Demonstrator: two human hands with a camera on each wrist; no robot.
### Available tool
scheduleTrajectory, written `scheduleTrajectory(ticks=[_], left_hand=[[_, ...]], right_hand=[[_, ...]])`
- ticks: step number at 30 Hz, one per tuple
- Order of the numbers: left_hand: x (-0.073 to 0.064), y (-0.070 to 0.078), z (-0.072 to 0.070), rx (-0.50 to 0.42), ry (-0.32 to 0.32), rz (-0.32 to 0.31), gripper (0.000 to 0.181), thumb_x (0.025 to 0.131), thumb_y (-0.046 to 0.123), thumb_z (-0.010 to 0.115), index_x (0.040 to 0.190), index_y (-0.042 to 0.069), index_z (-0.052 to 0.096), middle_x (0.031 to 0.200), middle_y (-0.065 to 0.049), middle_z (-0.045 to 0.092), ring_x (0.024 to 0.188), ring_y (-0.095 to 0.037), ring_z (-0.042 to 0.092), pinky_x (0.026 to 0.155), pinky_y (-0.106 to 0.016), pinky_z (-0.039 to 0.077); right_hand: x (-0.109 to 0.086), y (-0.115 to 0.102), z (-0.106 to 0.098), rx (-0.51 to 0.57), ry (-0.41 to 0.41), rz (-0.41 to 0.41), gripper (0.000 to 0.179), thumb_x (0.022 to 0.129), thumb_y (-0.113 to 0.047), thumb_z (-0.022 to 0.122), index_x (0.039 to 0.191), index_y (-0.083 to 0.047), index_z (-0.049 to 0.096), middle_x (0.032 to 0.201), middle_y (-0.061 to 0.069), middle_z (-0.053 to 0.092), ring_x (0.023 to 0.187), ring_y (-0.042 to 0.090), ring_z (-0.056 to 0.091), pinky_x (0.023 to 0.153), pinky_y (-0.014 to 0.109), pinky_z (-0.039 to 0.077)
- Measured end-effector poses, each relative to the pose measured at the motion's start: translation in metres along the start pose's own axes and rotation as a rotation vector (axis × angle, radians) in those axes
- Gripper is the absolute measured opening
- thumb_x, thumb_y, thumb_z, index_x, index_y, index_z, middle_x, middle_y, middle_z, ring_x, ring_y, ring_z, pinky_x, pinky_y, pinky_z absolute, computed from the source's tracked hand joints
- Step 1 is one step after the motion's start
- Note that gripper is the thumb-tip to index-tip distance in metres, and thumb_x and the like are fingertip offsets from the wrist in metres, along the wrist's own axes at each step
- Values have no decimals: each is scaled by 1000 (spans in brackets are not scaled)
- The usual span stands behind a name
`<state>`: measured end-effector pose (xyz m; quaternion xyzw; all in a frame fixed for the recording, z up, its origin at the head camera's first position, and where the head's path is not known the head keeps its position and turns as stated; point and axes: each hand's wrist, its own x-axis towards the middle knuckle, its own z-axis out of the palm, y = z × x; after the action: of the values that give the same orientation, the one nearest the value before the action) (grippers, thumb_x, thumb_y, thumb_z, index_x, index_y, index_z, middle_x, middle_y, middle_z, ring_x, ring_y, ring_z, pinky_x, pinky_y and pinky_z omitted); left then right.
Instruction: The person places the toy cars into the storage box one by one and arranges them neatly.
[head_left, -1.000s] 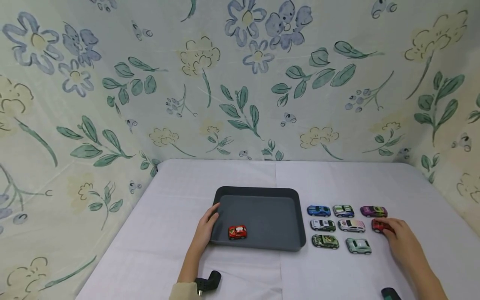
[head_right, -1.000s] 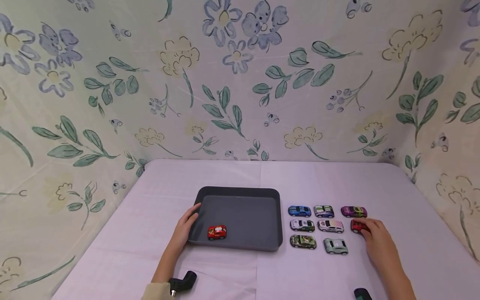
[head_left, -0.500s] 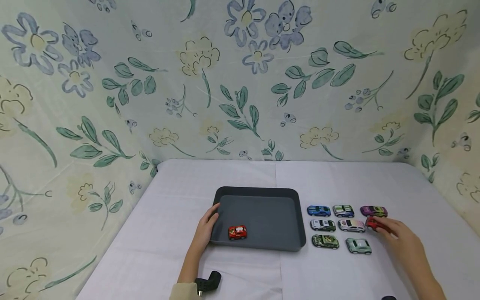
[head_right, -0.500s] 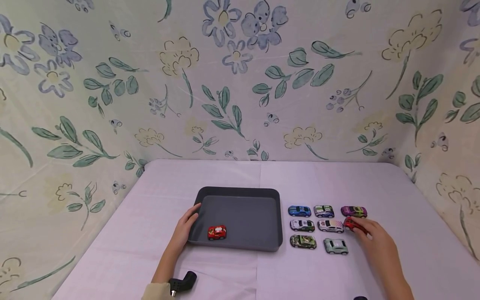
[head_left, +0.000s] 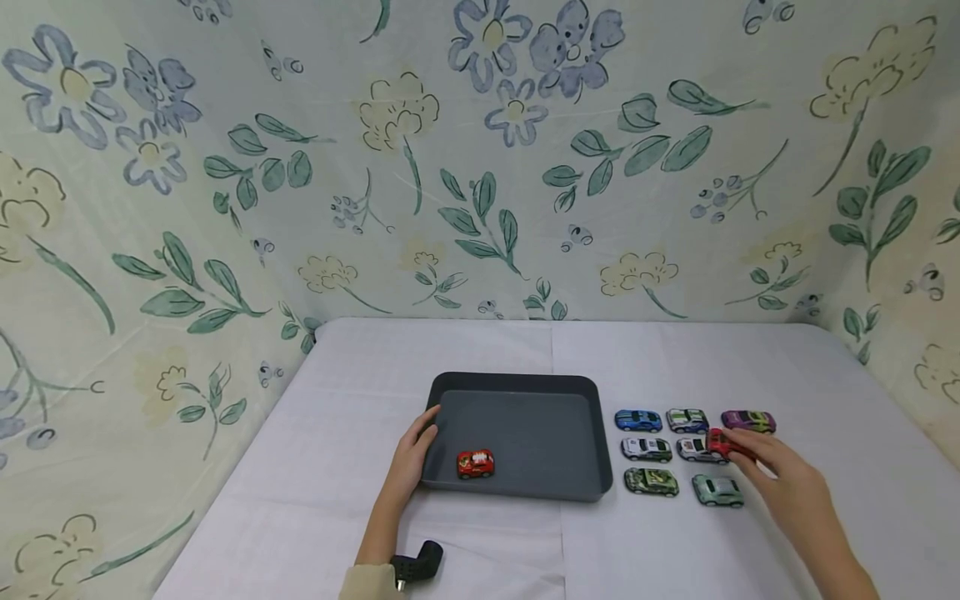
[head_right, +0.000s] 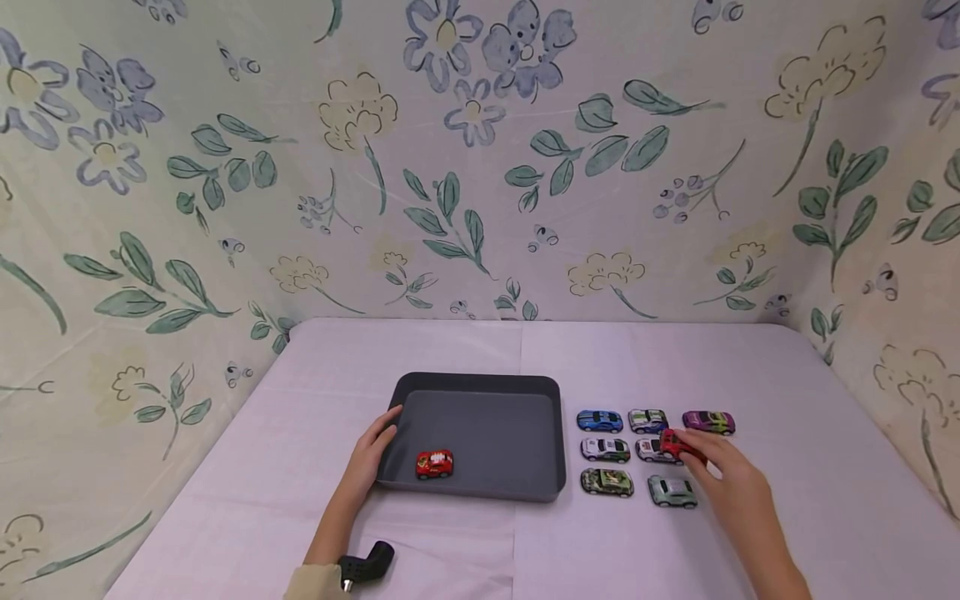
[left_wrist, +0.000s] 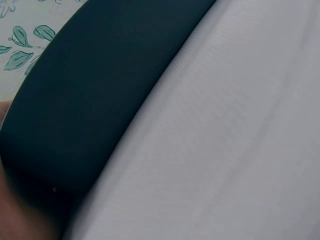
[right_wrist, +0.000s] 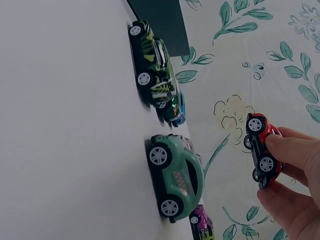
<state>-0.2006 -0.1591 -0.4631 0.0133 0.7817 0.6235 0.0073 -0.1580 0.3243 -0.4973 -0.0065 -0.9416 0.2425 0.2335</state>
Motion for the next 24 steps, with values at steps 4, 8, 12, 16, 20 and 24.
scheduleTrajectory(ticks=[4,8,12,16,20,24], left_hand=[[0,-1,0,2,1,-4,40,97,18,40,136,9,41,146,-13,32,139,-32,21,113,-52,16],[2,-5,0,2,4,-1,40,97,19,40,136,11,42,146,-13,33,139,-32,21,113,-52,16],[11,-23,1,0,21,13,40,96,22,42,135,15,44,146,-10,34,139,-30,22,113,-51,15],[15,-33,2,-8,26,16,39,96,24,43,135,17,44,146,-8,34,139,-29,21,113,-51,14],[13,-31,1,-1,32,10,39,96,25,43,135,18,45,146,-8,35,139,-29,22,113,-52,15],[14,-29,1,11,31,22,40,96,25,42,135,17,44,146,-9,35,138,-31,23,112,-53,16]], right_hand=[[0,7,14,3,9,-35,39,86,-23,62,124,-30,56,124,9,57,125,25,44,95,51,37],[1,-5,15,13,-34,-62,41,85,-21,63,123,-33,56,124,10,57,120,33,47,90,54,39],[0,-39,0,43,-55,-110,41,81,-13,67,120,-25,60,122,8,59,118,29,50,91,49,42],[-1,-74,-12,85,-26,-183,39,76,-7,69,114,-16,64,120,4,61,116,22,53,89,38,48],[-1,-94,-12,70,-32,-213,39,75,-7,70,112,-15,65,118,6,62,112,23,56,87,38,50],[-1,-119,-18,55,-75,-212,37,74,-6,71,110,-12,66,114,9,64,107,29,57,84,47,50]])
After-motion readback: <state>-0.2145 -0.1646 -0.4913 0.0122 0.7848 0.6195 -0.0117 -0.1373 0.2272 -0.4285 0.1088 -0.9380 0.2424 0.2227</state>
